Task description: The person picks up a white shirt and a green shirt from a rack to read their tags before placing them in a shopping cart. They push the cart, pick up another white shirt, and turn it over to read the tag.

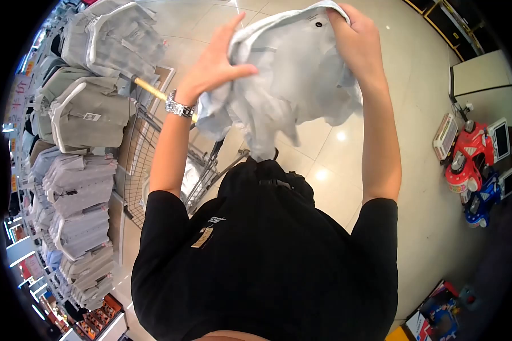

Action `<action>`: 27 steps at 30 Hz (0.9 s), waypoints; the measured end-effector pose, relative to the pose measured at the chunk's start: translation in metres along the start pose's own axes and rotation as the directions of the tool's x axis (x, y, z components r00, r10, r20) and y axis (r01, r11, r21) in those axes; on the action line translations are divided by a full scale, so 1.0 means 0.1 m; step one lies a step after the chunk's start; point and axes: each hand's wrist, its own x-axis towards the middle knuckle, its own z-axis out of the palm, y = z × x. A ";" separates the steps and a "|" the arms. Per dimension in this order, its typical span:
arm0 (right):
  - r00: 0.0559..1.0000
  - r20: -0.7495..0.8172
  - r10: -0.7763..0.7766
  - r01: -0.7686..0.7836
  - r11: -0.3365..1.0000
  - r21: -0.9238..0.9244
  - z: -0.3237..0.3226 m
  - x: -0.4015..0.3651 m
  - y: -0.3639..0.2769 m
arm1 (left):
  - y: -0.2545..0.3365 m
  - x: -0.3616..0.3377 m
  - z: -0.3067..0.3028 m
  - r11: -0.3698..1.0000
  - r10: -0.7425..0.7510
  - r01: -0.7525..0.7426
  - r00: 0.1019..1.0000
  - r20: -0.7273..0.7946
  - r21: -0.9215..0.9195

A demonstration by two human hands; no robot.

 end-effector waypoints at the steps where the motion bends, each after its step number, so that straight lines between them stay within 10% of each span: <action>1: 0.998 0.026 0.052 -0.055 0.989 0.138 0.08 0.12 -0.03 | -0.01 0.04 0.06 1.000 -0.007 0.007 1.000 -0.013 -0.001; 10: 0.969 0.246 0.023 -0.093 0.956 0.277 0.83 1.24 -0.10 | -1.02 0.64 0.47 0.963 -0.001 0.125 0.887 -0.461 0.239; 22: 0.742 0.670 0.030 -0.322 0.893 0.316 1.53 2.07 0.18 | -2.01 0.69 -0.11 0.870 0.027 0.274 0.804 -0.594 0.411; 27: 0.691 0.723 0.007 -0.375 0.858 0.350 1.85 2.57 0.32 | -2.36 0.73 -0.21 0.624 -0.328 0.637 0.739 -0.588 0.453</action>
